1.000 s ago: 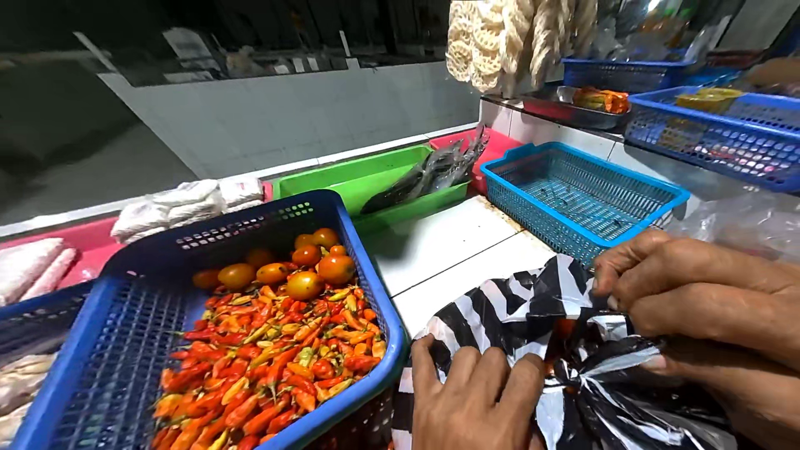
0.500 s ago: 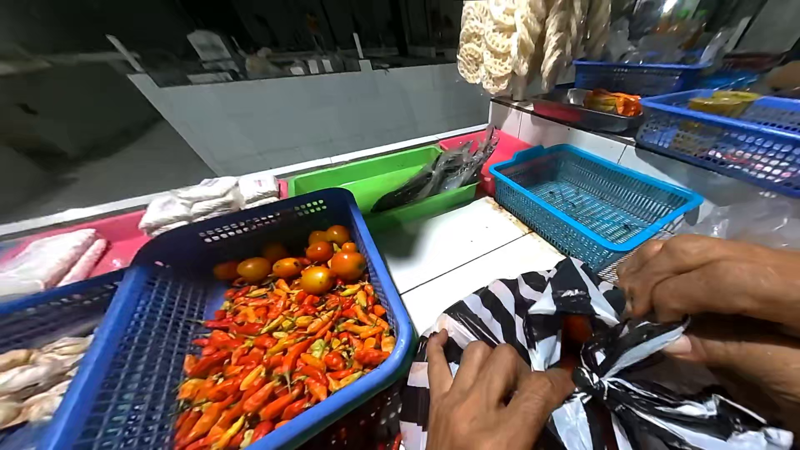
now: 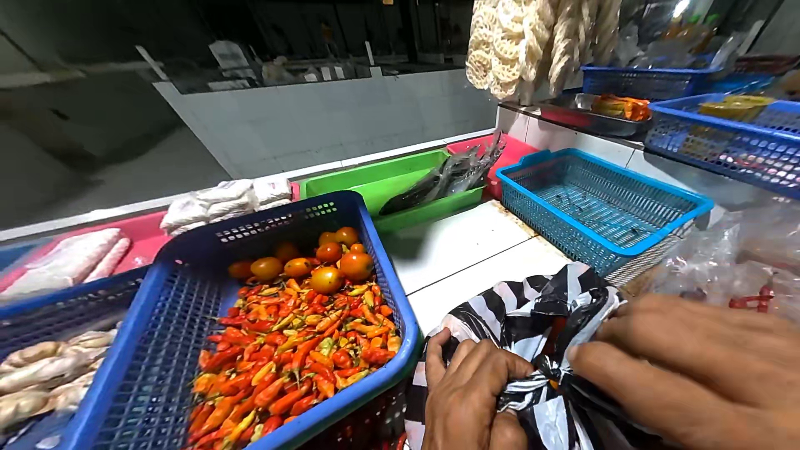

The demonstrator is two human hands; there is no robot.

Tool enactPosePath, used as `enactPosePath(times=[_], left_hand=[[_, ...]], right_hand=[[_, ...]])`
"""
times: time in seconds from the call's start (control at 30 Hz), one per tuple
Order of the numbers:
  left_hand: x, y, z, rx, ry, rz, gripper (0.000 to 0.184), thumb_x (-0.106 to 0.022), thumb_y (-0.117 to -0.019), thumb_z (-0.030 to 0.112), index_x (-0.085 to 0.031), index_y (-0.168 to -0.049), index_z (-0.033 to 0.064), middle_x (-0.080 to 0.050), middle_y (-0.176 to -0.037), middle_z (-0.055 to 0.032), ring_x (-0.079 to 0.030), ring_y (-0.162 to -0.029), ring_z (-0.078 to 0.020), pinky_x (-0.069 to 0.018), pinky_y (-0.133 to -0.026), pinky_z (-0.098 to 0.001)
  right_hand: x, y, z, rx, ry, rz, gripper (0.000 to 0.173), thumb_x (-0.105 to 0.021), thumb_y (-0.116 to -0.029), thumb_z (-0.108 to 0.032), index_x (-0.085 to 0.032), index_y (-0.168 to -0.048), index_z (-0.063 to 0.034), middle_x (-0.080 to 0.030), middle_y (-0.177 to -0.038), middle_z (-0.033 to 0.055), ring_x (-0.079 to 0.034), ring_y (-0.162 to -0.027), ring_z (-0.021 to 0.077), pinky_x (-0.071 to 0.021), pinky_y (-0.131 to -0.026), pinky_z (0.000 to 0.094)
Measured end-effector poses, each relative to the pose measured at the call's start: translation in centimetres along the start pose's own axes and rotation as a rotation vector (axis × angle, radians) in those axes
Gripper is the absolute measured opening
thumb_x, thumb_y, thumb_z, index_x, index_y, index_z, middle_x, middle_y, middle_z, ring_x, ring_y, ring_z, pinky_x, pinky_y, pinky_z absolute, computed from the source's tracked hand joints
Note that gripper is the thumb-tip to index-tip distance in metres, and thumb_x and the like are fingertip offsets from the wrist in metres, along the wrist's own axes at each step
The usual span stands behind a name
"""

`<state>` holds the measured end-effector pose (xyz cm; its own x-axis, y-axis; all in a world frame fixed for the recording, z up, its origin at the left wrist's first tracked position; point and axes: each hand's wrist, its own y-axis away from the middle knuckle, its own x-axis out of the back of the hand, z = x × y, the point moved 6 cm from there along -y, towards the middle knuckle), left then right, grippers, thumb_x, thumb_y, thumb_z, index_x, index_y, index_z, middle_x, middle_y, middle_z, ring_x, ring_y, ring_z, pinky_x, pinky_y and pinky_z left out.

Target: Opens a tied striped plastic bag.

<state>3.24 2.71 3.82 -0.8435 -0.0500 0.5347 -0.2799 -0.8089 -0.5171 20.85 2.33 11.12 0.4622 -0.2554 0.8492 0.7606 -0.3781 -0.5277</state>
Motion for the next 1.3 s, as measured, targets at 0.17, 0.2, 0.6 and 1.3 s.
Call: enactPosePath(times=[0.17,0.2,0.6,1.3], left_hand=[[-0.3,0.0,0.6,-0.007,-0.062,-0.025,0.034,-0.038,-0.1008,0.021,-0.07,-0.098,0.0107,-0.063,-0.085,-0.0036,-0.06,-0.094,-0.0194,-0.0233,-0.11,-0.0588],[-0.5,0.0,0.7,-0.014,-0.092,-0.023,0.035,-0.038,-0.1015,0.023,-0.07,-0.099,0.0115,-0.063,-0.085,-0.0037,-0.06,-0.094,-0.0205,-0.0238,-0.109,-0.0599],[-0.2,0.0,1.7,-0.152,-0.295,0.051,0.033,-0.037,-0.1025,0.022,-0.063,-0.084,0.0159,-0.056,-0.076,-0.0031,-0.056,-0.079,-0.0211,-0.0303,-0.103,-0.0555],[0.5,0.0,1.5,-0.225,-0.209,0.093,0.035,-0.034,-0.1047,0.022,-0.063,-0.087,0.0127,-0.055,-0.076,-0.0042,-0.058,-0.08,-0.0181,-0.0258,-0.11,-0.0549]], right_hand=[[-1.0,0.4,1.4,0.066,0.056,0.214,0.022,-0.051,-0.1016,-0.016,-0.06,-0.081,-0.0133,-0.047,-0.064,-0.0015,-0.045,-0.057,0.0099,-0.0344,-0.05,0.0253],[-0.7,0.4,1.9,0.044,-0.021,0.202,0.022,-0.052,-0.1008,-0.017,-0.061,-0.081,-0.0137,-0.049,-0.066,-0.0029,-0.047,-0.06,0.0065,-0.0364,-0.052,0.0215],[0.4,0.4,2.3,0.036,-0.554,0.078,0.023,-0.056,-0.0988,-0.015,-0.063,-0.077,-0.0089,-0.056,-0.068,-0.0042,-0.053,-0.066,-0.0011,-0.0407,-0.058,0.0132],[0.8,0.3,3.3,-0.004,-0.672,0.112,0.02,-0.064,-0.0908,-0.016,-0.066,-0.073,-0.0081,-0.056,-0.065,-0.0074,-0.052,-0.064,-0.0042,-0.0405,-0.056,0.0095]])
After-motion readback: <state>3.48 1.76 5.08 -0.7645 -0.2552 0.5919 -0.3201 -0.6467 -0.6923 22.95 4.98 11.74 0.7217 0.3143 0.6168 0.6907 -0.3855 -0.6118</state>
